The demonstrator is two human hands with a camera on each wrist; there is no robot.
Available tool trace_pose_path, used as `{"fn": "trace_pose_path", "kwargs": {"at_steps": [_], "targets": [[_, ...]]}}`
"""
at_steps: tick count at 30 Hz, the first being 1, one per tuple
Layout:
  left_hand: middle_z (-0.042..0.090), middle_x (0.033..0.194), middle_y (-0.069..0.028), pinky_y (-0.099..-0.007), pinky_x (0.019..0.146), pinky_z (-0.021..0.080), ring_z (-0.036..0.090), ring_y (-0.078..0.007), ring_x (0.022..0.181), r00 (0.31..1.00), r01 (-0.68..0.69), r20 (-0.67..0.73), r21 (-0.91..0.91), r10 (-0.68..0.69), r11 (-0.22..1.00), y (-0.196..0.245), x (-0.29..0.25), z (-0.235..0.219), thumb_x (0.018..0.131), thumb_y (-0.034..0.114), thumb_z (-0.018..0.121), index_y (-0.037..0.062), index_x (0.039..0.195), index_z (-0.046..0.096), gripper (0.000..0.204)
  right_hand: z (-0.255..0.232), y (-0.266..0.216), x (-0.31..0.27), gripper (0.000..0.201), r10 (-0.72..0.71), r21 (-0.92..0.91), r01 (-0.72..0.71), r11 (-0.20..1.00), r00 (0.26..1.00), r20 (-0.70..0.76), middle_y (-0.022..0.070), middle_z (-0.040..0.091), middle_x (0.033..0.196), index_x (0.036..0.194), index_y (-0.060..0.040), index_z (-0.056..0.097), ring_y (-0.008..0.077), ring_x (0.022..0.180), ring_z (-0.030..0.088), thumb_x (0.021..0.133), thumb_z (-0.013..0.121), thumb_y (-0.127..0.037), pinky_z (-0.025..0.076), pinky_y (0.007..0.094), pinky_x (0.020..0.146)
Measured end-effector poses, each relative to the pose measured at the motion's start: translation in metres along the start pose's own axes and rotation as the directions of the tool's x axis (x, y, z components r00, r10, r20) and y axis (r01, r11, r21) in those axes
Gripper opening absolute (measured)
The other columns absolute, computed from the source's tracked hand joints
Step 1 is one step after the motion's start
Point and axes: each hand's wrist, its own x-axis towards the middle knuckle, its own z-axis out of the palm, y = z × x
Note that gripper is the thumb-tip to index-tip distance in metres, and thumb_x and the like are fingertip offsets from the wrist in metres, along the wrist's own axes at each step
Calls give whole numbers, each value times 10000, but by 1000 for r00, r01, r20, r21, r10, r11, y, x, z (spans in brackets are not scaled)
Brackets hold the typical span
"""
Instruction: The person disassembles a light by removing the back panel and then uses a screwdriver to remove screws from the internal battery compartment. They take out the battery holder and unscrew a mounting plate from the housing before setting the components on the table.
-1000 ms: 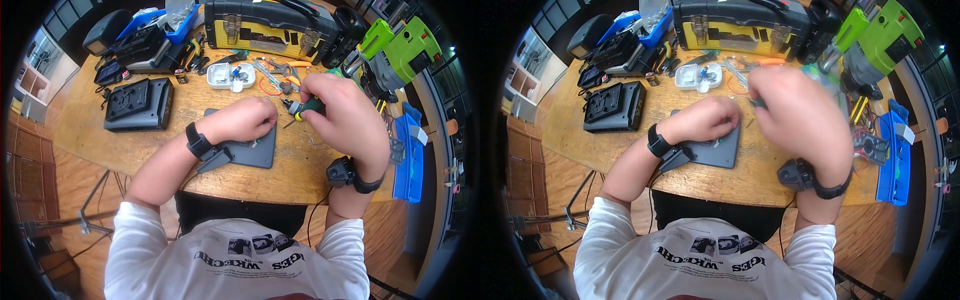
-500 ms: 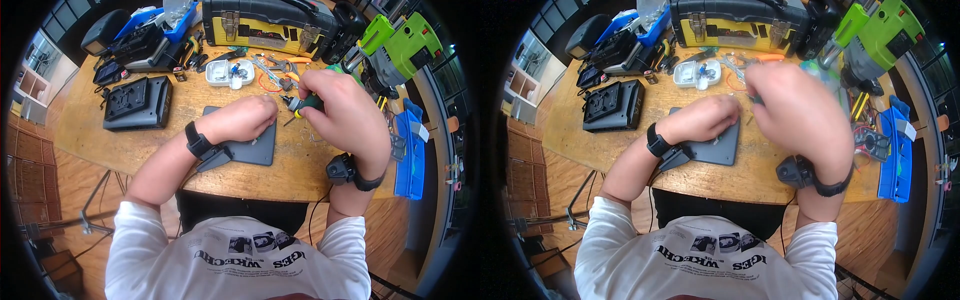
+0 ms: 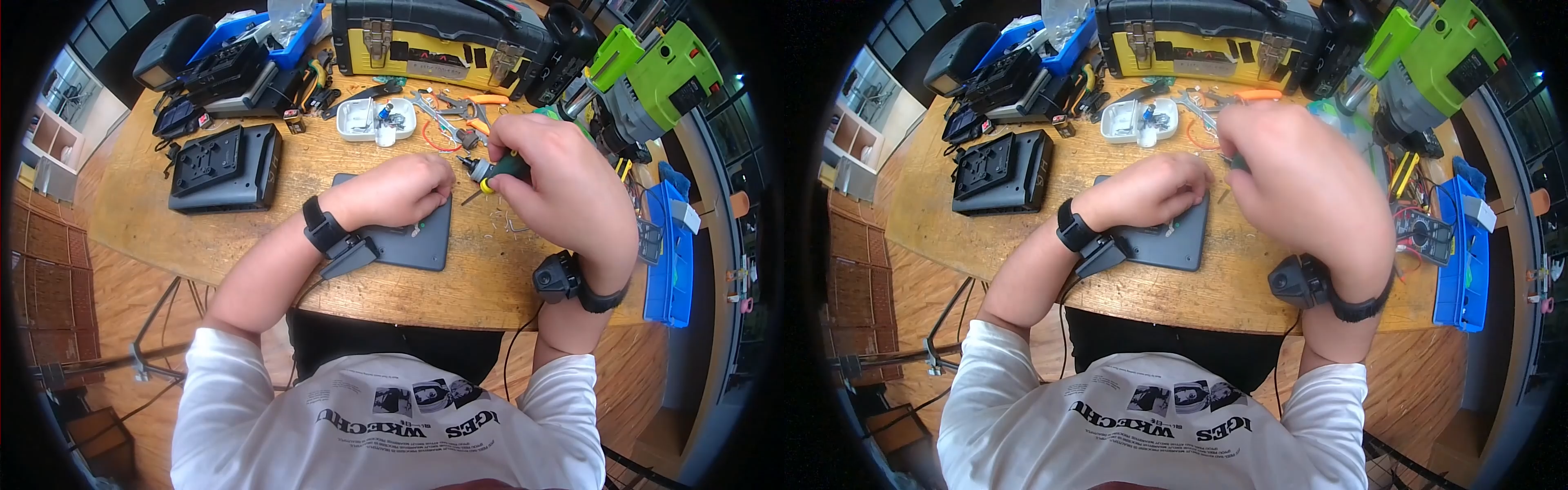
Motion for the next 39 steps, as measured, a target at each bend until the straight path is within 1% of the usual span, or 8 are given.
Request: {"fn": "trace_pose_path", "kwargs": {"at_steps": [2, 3, 5, 8, 14, 29, 32, 39], "targets": [[708, 1075, -133, -330, 653, 581, 712, -221, 696, 974, 226, 66, -200, -217, 953, 8, 0, -5, 911, 2, 614, -30, 1008, 649, 108, 0, 0, 0, 123, 0, -3, 0, 1000, 1000, 1, 225, 652, 832, 876, 10, 603, 446, 848, 651, 771, 664, -9, 526, 497, 724], [708, 1075, -133, -330, 653, 581, 712, -221, 696, 974, 226, 66, -200, -217, 954, 7, 0, -5, 911, 2, 614, -30, 1008, 649, 108, 1, 1, 0, 125, -13, 10, 13, 1000, 1000, -15, 227, 651, 832, 877, 12, 604, 447, 847, 652, 770, 665, -10, 526, 497, 723], [714, 1070, -100, -257, 530, 546, 666, -116, 582, 917, 399, 144, -365, -373, 841, 5, 0, -5, 916, -13, 596, -21, 1009, 659, 113, 2, 2, 1, 127, -27, 22, 28, 999, 999, -32, 228, 650, 831, 879, 14, 606, 448, 847, 652, 770, 666, -11, 525, 496, 723], [715, 988, -87, -247, 506, 528, 666, -105, 597, 886, 464, 181, -353, -427, 812, 12, 3, -11, 906, -8, 600, -9, 999, 665, 113, 5, 2, 3, 129, -62, 69, 65, 995, 997, -51, 229, 642, 821, 877, 18, 608, 446, 842, 646, 771, 673, -16, 524, 487, 725], [690, 795, -48, -248, 485, 518, 659, -96, 573, 856, 517, 210, -353, -472, 780, 19, 5, -16, 935, 40, 620, -3, 986, 670, 84, 10, 4, 6, 130, -106, 87, 108, 990, 994, -29, 227, 620, 793, 857, 21, 593, 439, 827, 630, 776, 682, -28, 516, 478, 724], [690, 771, -45, -249, 490, 520, 656, -96, 572, 842, 539, 214, -350, -495, 766, 17, 5, -14, 940, 46, 634, -5, 1004, 692, 100, 15, 5, 8, 132, -109, 102, 110, 989, 994, -19, 229, 625, 801, 867, 22, 594, 440, 823, 635, 780, 681, -25, 517, 478, 718], [693, 772, -41, -248, 492, 520, 655, -92, 572, 839, 545, 216, -344, -500, 765, 20, 5, -17, 946, 55, 640, -3, 1007, 694, 100, 14, 5, 8, 240, -129, 69, 127, 990, 991, 19, 159, 654, 881, 965, 4, 600, 376, 848, 646, 782, 751, -36, 518, 430, 734], [690, 692, -75, -282, 486, 546, 682, -125, 543, 868, 495, 165, -361, -468, 790, 14, 3, -10, 951, 62, 611, -15, 958, 709, 124, 23, -6, 11, 152, 14, 28, -14, 1000, 1000, -6, 231, 646, 795, 848, 20, 624, 441, 791, 650, 862, 692, -115, 529, 500, 694]]}}
